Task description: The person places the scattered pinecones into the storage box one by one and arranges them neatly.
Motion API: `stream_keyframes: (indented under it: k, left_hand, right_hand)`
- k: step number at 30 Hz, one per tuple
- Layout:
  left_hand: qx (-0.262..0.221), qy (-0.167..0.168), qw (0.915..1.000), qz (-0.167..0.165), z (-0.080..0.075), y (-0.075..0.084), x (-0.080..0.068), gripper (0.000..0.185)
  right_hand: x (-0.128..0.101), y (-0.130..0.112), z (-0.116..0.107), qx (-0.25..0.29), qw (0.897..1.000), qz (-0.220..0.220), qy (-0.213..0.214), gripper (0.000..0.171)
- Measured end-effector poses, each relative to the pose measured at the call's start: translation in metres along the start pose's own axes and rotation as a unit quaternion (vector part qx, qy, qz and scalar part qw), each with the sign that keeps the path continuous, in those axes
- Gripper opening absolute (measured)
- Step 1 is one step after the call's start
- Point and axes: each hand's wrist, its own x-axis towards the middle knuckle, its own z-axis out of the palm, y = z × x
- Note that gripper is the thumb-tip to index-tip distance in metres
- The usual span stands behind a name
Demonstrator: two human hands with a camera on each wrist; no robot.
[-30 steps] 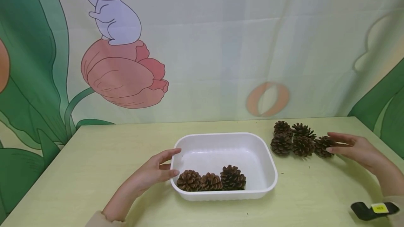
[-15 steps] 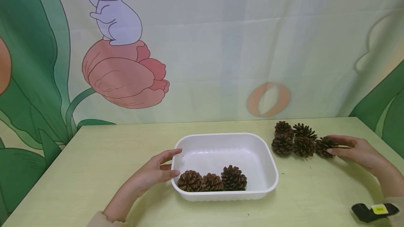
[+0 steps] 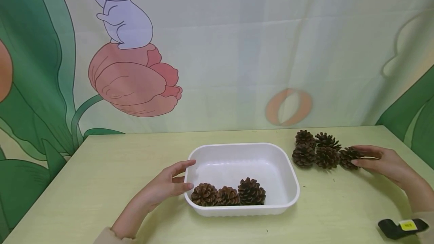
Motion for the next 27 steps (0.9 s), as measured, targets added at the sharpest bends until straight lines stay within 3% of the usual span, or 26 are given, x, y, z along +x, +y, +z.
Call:
stream_keyframes:
  k: [14, 27]
  left_hand:
    - [-0.002, 0.003, 1.0000, -0.003, 0.000, 0.001, -0.001, 0.065]
    - [-0.002, -0.001, 1.0000, -0.004, 0.000, 0.001, 0.000, 0.064]
  right_hand:
    - [0.010, 0.032, -0.014, -0.027, 0.999, -0.008, 0.045, 0.072]
    - [-0.014, -0.021, -0.020, 0.004, 0.997, -0.022, 0.071, 0.067]
